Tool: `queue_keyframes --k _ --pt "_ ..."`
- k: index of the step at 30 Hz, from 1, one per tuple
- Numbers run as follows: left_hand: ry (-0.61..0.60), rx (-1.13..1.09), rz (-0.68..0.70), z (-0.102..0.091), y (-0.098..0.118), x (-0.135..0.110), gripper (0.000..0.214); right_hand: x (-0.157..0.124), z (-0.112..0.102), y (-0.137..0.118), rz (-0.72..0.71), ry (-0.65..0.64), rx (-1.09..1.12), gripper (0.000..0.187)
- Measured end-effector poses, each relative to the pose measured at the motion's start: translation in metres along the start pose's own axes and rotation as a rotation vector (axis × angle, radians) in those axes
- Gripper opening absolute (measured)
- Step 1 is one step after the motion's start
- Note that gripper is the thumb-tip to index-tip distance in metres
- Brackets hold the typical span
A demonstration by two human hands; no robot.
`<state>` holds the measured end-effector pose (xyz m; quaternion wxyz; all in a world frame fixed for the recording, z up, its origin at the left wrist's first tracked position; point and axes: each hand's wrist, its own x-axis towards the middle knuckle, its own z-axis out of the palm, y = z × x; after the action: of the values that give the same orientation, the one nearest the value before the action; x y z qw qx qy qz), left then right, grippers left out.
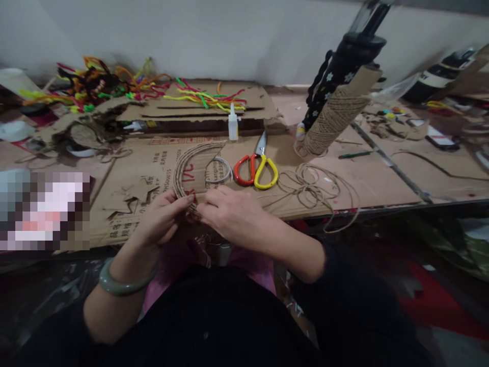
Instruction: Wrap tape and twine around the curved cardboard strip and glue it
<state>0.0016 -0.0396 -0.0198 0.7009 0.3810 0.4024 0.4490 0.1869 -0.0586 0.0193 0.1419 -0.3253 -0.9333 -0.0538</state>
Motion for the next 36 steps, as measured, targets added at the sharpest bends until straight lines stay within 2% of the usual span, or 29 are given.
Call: queue_keyframes --k 12,16,19,25,30,33,36 --pt "0.034 -0.004 -0.046 -0.003 0.003 0.001 0.027 -0.010 -0.012 0.011 -0.045 -0.009 0.070 0.027" --pt "0.035 -0.049 -0.045 -0.003 0.005 0.001 0.026 -0.012 -0.007 0.012 -0.046 -0.009 0.060 0.024" --pt "0.052 -0.080 -0.038 -0.002 0.005 0.002 0.025 -0.012 0.004 0.011 -0.018 0.062 0.089 0.025" --pt "0.039 -0.017 0.016 0.000 0.002 0.001 0.028 -0.005 0.023 0.007 0.103 0.154 0.129 0.027" --pt "0.084 0.014 0.022 0.000 0.002 0.000 0.028 -0.004 0.023 0.009 0.122 0.161 0.307 0.034" --pt "0.143 0.014 0.029 0.000 0.002 0.001 0.030 -0.005 0.019 0.012 0.261 0.169 0.484 0.032" --pt "0.160 0.019 0.027 0.001 0.001 0.001 0.031 -0.003 0.016 0.015 0.405 0.113 0.641 0.028"
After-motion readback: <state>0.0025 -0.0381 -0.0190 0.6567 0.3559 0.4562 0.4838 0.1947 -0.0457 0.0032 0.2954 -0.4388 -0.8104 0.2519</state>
